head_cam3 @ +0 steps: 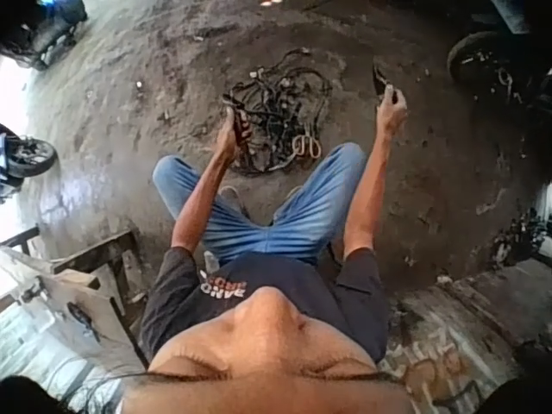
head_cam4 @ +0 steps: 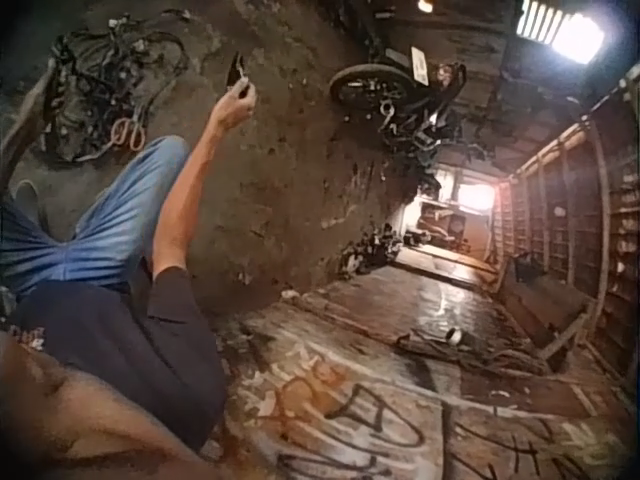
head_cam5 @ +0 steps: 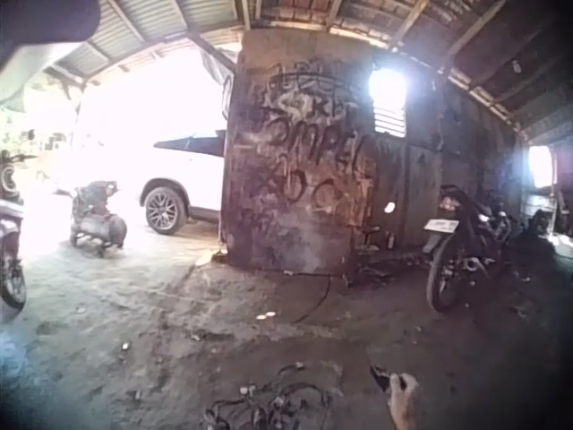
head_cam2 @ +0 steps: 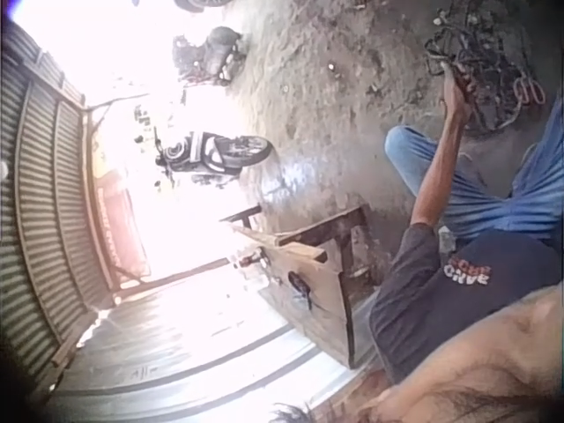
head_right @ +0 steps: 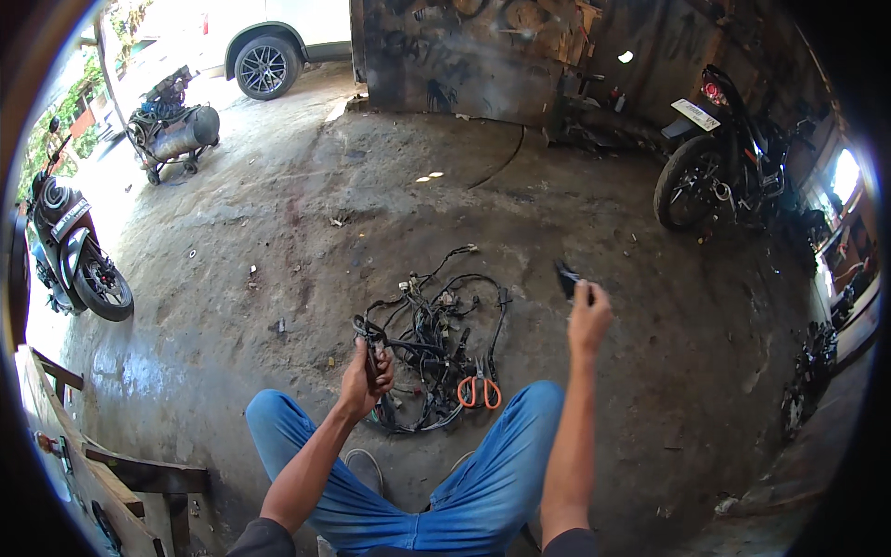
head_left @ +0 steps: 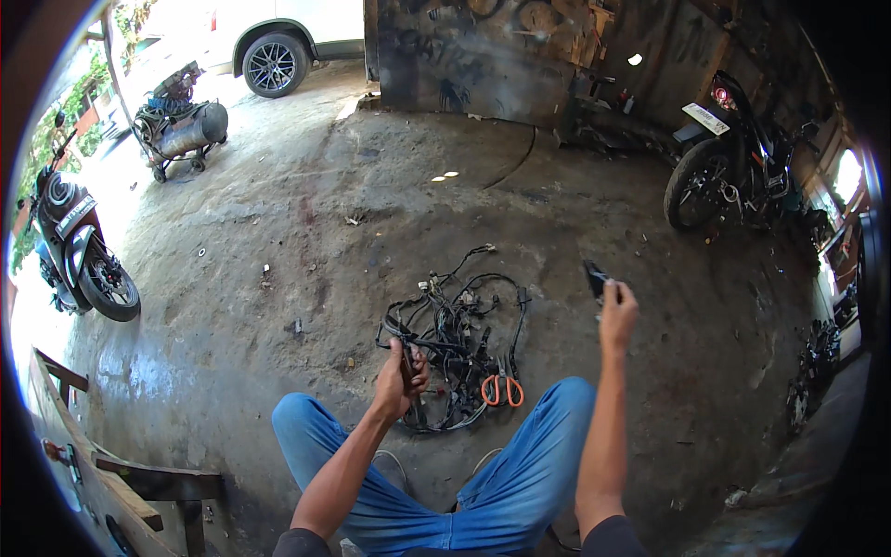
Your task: The person is sitting on the floor, untangling and inspecting a motorcycle wiring harness.
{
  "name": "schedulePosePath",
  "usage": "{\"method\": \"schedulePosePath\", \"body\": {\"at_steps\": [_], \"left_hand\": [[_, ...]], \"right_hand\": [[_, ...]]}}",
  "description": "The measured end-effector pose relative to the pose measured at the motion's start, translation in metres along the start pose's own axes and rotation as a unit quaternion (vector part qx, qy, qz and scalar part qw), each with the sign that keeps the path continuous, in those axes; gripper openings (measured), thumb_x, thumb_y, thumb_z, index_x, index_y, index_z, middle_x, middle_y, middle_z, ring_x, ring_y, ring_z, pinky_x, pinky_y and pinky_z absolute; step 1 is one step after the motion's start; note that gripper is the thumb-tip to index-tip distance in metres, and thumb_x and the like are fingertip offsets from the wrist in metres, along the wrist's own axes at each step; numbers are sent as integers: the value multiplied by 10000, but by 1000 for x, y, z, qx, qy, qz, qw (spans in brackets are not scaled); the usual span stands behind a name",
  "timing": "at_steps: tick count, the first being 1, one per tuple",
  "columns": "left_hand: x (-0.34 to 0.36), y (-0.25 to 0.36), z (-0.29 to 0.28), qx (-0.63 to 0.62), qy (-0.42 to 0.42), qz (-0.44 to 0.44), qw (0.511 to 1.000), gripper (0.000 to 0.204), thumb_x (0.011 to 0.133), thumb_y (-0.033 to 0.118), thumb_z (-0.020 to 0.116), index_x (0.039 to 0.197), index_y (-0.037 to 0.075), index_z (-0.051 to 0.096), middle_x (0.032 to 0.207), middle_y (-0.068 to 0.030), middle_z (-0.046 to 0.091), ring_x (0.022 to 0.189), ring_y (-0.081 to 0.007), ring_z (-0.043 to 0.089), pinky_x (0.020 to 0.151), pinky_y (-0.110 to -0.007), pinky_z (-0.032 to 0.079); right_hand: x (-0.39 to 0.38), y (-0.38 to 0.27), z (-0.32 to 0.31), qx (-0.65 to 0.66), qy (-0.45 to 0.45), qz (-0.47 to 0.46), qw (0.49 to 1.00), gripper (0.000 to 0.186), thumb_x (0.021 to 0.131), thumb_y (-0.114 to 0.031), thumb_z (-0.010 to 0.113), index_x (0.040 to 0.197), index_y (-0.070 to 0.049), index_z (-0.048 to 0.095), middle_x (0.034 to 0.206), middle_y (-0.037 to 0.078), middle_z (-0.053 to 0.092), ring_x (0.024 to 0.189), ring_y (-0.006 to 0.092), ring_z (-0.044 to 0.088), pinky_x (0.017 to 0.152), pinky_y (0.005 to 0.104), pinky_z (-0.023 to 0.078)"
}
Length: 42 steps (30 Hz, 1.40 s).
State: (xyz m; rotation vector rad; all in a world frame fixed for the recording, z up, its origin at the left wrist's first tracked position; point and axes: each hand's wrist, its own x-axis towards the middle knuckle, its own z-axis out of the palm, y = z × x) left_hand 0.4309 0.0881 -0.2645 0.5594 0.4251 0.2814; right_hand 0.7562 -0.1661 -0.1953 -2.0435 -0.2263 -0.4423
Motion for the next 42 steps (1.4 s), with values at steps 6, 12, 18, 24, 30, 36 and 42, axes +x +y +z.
{"method": "schedulePosePath", "body": {"at_steps": [6,12,18,24,30,36,42], "left_hand": [[15,-8,-15,22,-19,-5,1000,403,1072,501,441,1140,115,532,957,-41,590,607,-125,504,479,-249,361],[11,2,8,60,-8,48,997,301,1078,290,506,1313,102,508,1149,-105,651,722,-218,673,585,-369,572],[13,5,4,138,-26,51,989,286,1053,250,566,1183,-1,612,1142,-118,692,910,-229,718,774,-384,606],[3,3,-1,228,-39,107,967,305,1041,266,611,1148,-16,649,1020,-59,706,917,-127,670,857,-319,548],[-3,5,16,249,-63,102,961,267,1033,236,621,1115,-17,649,1017,-42,674,920,-117,642,854,-313,532],[1,3,3,359,-8,196,913,198,978,172,660,1092,12,638,1033,-18,476,1006,-117,516,879,-287,491],[2,10,2,385,-2,189,903,173,933,112,666,1041,-14,617,1050,-27,441,1004,-122,498,878,-276,471]], "right_hand": [[-52,183,-92,-109,-40,-6,993,231,969,-174,642,1019,49,673,889,178,700,778,258,642,756,379,501],[-249,333,-164,-135,-164,162,964,178,906,-135,617,866,38,596,764,211,624,685,243,585,674,423,474],[-265,299,-165,-367,-169,198,893,314,928,-215,645,1075,62,668,997,262,687,944,373,670,849,448,513],[-137,-7,-90,34,31,7,999,352,972,-86,611,1307,23,633,1179,192,685,1078,302,673,949,391,522],[-164,-129,5,107,-433,-37,894,263,955,-200,693,1161,-45,740,1107,117,723,971,201,695,852,323,538],[-199,-85,92,355,-553,183,731,384,1005,-252,668,1301,-9,646,1082,28,723,932,78,667,810,229,534],[-205,-90,99,428,-502,269,702,311,977,-172,702,1249,-23,682,1028,7,730,857,47,659,728,206,530]]}}
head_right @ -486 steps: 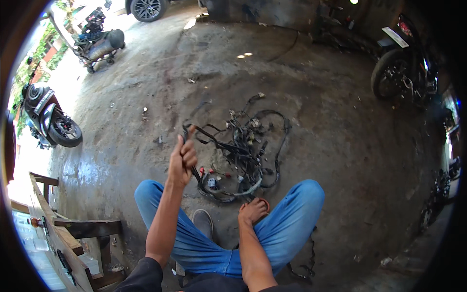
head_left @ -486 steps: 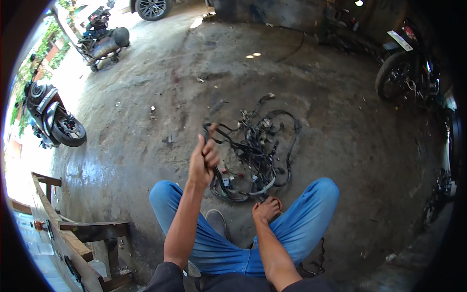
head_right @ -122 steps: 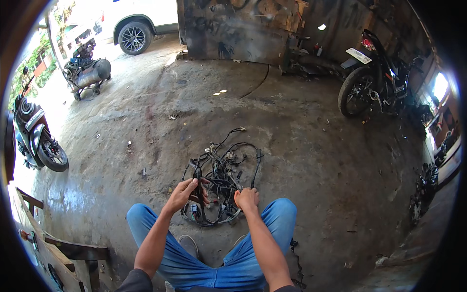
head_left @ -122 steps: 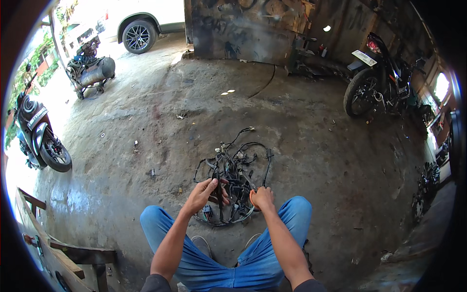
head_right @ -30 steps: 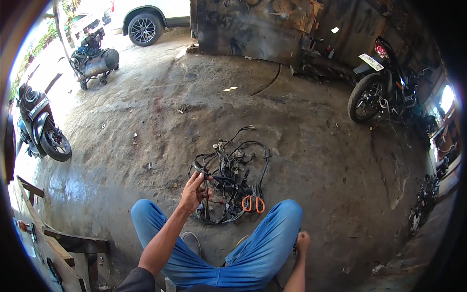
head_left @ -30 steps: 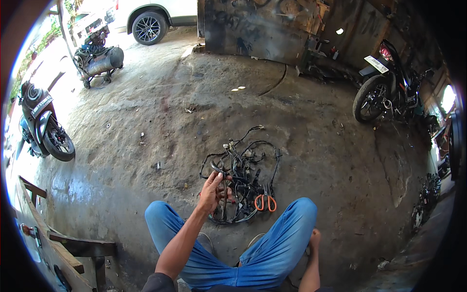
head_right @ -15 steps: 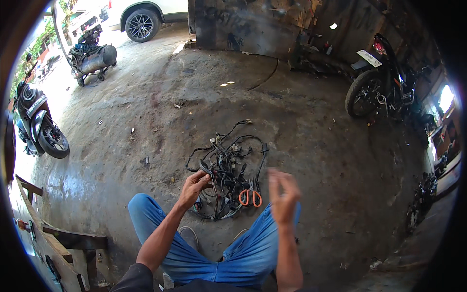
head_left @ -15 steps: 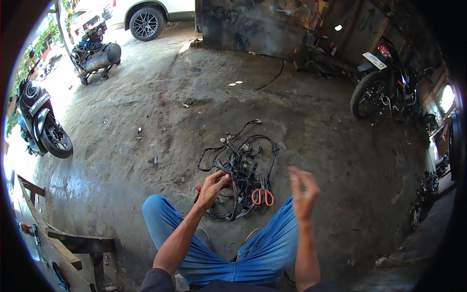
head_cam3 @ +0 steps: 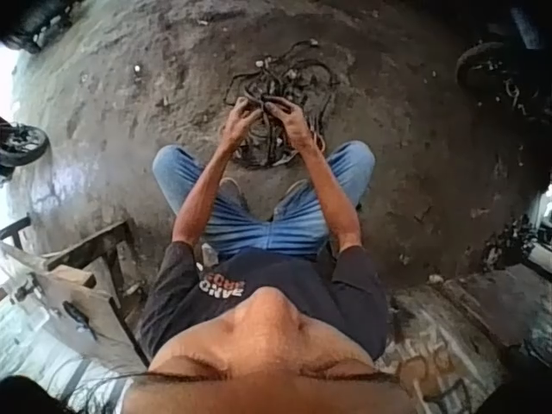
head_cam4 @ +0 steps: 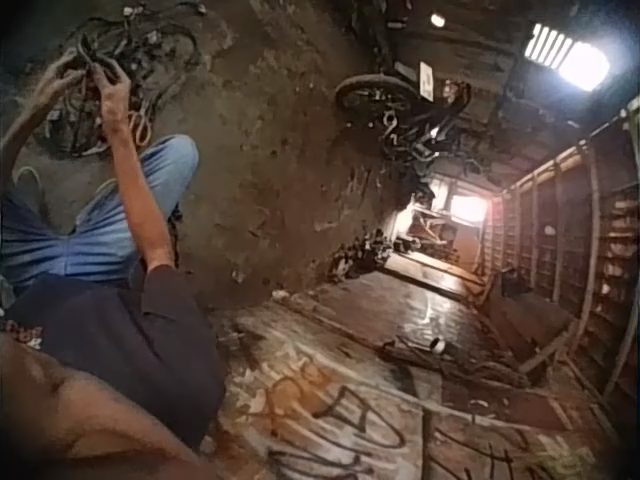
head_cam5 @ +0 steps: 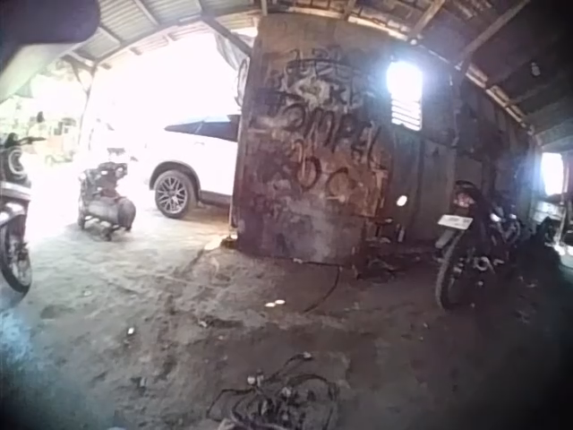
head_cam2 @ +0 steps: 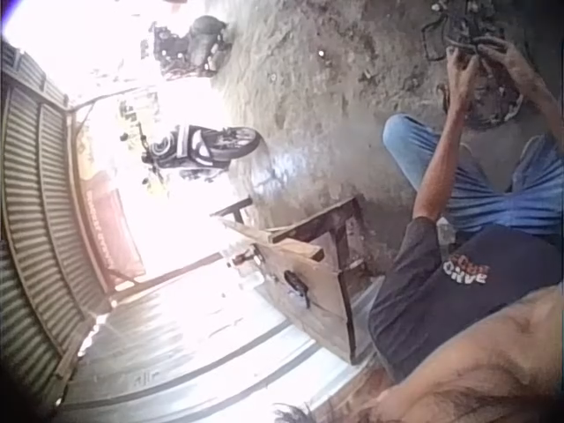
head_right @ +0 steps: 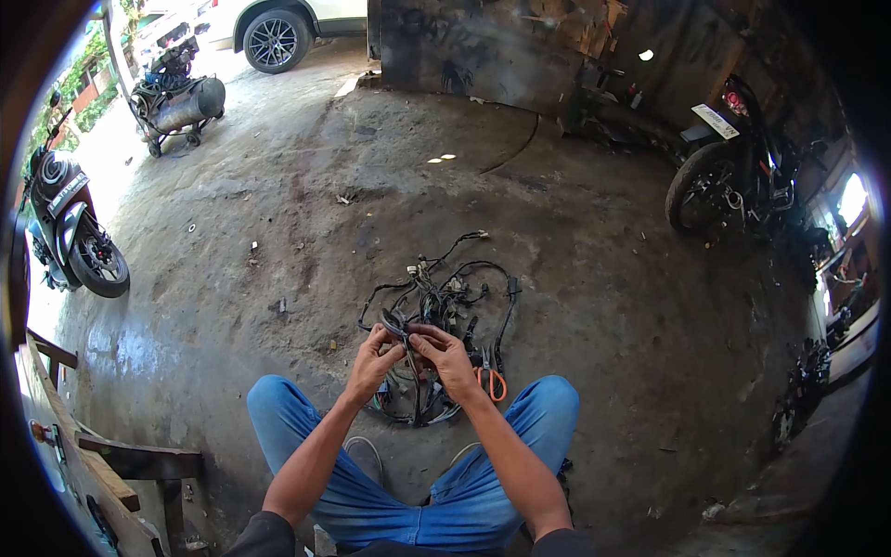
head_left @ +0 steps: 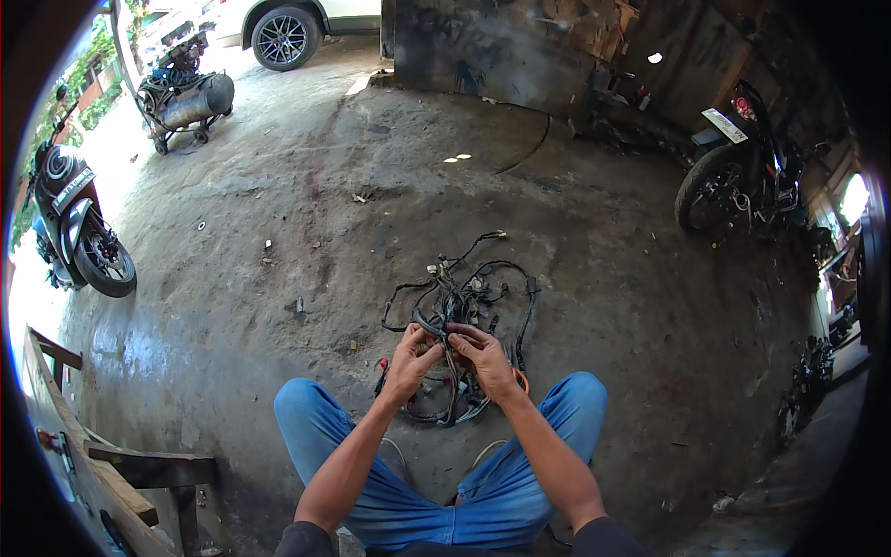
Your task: The person is sitting on the floor, untangling and inspecting a motorcycle wiring harness.
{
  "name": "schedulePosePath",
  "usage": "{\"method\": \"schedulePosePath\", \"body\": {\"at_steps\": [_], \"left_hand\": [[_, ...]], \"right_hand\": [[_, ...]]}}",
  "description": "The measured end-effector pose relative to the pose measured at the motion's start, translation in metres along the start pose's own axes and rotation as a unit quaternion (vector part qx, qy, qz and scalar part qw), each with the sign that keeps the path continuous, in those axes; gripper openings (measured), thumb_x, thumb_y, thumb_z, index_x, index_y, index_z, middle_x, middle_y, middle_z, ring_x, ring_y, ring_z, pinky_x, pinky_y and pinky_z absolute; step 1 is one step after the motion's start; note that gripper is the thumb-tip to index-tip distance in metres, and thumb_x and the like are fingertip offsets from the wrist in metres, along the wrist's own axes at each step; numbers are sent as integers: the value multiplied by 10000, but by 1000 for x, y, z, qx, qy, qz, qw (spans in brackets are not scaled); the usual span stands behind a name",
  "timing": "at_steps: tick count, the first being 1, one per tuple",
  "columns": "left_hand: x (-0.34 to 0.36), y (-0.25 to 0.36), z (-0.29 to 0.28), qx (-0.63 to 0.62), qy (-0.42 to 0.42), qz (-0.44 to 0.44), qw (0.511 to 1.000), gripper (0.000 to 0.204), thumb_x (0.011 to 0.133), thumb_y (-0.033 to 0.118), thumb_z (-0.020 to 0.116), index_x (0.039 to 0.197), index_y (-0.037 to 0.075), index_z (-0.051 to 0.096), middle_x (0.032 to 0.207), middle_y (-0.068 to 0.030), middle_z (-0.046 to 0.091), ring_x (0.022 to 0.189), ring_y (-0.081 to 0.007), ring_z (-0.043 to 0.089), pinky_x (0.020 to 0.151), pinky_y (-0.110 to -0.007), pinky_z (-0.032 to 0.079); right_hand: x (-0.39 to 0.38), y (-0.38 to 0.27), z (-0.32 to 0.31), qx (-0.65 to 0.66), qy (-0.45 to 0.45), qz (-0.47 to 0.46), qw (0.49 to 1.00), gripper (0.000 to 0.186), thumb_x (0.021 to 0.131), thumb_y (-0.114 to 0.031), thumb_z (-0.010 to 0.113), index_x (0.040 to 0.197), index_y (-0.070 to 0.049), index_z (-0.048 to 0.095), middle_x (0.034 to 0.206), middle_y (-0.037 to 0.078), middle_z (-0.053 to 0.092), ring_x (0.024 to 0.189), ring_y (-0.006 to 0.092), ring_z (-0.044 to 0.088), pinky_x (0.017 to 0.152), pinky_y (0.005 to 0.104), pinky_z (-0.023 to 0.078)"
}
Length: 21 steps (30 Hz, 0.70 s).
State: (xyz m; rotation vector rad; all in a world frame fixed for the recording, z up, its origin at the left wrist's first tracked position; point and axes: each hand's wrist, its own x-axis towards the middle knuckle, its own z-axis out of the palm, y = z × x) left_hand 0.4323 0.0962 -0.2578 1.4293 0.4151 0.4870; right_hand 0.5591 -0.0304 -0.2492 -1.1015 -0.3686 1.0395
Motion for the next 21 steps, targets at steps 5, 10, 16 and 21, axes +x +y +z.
{"method": "schedulePosePath", "body": {"at_steps": [5,10,16,21], "left_hand": [[2,-2,7,-14,-11,-26,999,180,909,107,668,1026,-19,613,1049,-26,446,1027,-119,491,859,-261,462],[0,-12,9,-6,56,-32,998,242,925,93,636,1149,20,583,1045,-21,560,1006,-128,565,886,-300,507],[7,1,-3,-269,-21,-142,952,214,1042,251,542,1163,80,587,1099,-34,642,1051,-153,621,880,-366,567],[4,-3,-6,-230,-34,-174,957,317,1100,349,444,1174,64,561,1081,-21,616,1025,-141,614,837,-386,611]], "right_hand": [[-2,9,-9,-47,40,-33,998,246,963,-150,720,1173,-23,718,984,-3,733,853,41,647,726,206,516],[-1,11,-3,-109,65,-76,989,207,974,-139,707,1135,-9,717,976,-10,723,859,41,628,755,206,503],[3,21,-2,-110,90,-129,981,183,993,-149,685,1076,13,711,923,-29,697,790,26,585,669,211,481],[-6,26,8,-296,122,-125,939,159,1004,-124,660,1082,12,688,923,-18,686,794,35,582,687,225,501]]}}
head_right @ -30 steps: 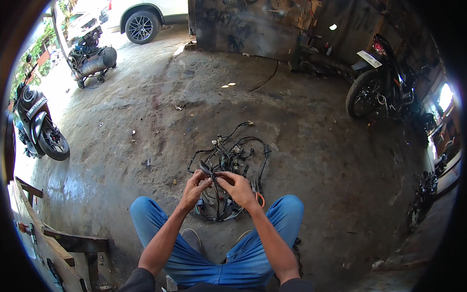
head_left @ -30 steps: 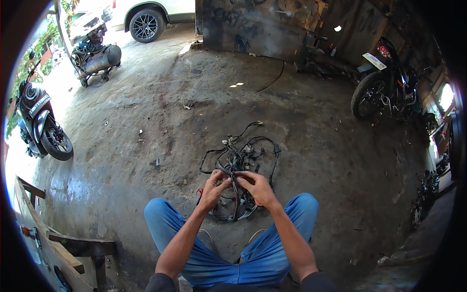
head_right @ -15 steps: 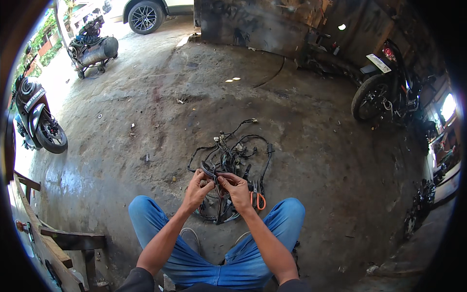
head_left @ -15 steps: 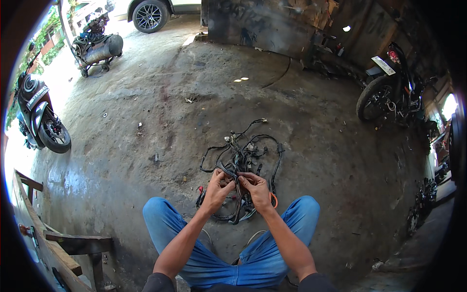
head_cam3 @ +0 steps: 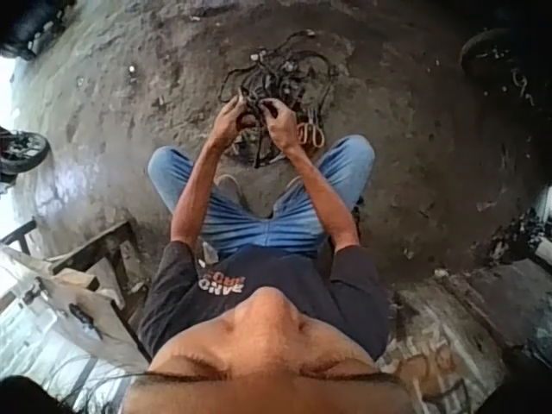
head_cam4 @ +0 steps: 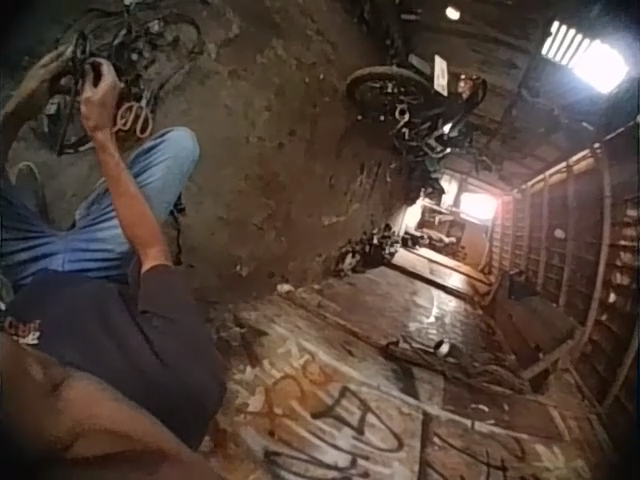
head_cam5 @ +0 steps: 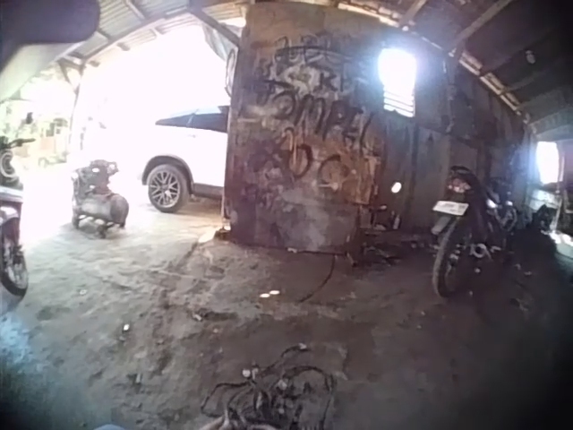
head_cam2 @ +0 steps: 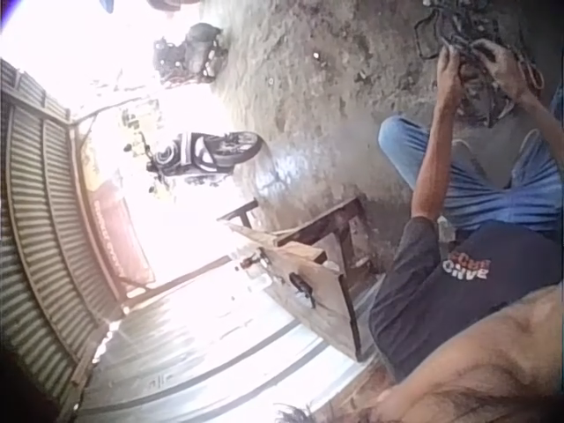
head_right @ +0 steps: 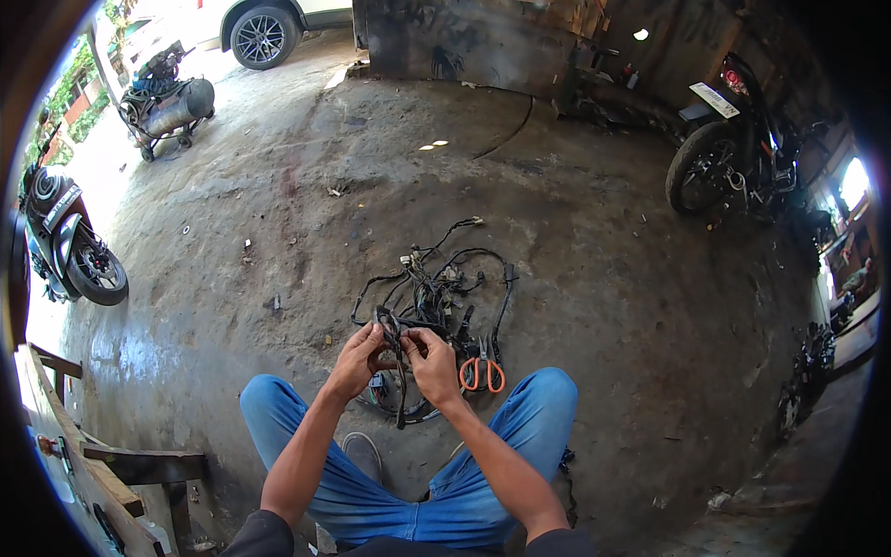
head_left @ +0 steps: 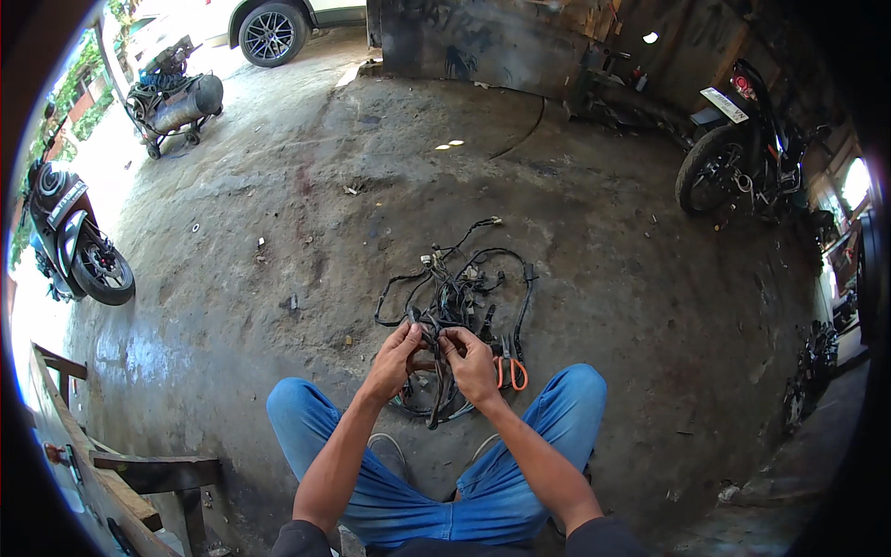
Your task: The person is sitting on the floor, untangling and inspecting a motorcycle wiring harness.
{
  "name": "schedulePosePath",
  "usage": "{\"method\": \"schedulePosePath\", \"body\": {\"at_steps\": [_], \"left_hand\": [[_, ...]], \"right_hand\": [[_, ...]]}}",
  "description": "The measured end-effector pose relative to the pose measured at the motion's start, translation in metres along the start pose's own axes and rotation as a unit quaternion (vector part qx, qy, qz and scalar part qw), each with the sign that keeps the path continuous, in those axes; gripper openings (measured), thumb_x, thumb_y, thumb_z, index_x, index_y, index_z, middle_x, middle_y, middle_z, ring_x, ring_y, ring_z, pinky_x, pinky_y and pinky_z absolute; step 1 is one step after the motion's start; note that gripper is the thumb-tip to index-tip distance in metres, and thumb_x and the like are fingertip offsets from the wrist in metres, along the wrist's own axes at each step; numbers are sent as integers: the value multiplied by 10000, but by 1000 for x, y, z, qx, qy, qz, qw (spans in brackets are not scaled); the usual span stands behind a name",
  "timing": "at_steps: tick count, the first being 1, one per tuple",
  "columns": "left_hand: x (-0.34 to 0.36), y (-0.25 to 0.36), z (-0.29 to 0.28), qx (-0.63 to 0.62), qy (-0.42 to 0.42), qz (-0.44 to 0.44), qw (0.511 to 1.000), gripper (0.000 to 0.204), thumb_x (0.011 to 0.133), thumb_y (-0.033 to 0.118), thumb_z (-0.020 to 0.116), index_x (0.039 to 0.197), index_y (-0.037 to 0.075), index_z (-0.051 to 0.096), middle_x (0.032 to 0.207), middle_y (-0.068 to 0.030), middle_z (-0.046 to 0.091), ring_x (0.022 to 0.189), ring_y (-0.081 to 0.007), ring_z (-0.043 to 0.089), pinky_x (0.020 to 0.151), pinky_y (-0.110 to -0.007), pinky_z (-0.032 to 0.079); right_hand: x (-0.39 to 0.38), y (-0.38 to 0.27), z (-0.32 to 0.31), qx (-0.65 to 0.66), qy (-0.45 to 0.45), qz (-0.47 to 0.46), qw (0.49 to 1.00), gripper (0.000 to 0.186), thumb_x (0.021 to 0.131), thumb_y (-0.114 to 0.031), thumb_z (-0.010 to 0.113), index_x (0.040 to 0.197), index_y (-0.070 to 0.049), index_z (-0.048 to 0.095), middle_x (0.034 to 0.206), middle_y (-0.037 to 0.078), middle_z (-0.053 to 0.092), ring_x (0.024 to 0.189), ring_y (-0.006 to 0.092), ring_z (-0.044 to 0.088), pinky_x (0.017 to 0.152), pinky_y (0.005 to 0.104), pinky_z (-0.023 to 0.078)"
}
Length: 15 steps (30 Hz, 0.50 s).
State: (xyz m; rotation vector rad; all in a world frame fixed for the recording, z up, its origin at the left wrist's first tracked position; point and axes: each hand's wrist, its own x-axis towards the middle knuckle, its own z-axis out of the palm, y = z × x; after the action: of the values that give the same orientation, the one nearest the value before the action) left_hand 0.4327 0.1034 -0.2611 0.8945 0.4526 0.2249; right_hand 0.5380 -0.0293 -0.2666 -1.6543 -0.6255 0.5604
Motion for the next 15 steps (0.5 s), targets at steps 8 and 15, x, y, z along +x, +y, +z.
{"method": "schedulePosePath", "body": {"at_steps": [8,15], "left_hand": [[4,-13,3,7,-2,-9,1000,311,1097,381,433,1172,108,564,1006,11,610,907,-88,609,722,-362,610],[5,-12,6,-36,39,-12,999,288,1098,350,449,1138,93,572,855,12,596,642,-81,548,631,-297,585]], "right_hand": [[9,18,4,-9,-7,15,1000,178,1014,-141,635,1071,21,682,866,27,684,740,75,595,657,262,510],[13,20,-9,225,-134,207,943,203,1029,-165,604,1117,6,669,901,21,691,746,75,635,692,273,566]]}}
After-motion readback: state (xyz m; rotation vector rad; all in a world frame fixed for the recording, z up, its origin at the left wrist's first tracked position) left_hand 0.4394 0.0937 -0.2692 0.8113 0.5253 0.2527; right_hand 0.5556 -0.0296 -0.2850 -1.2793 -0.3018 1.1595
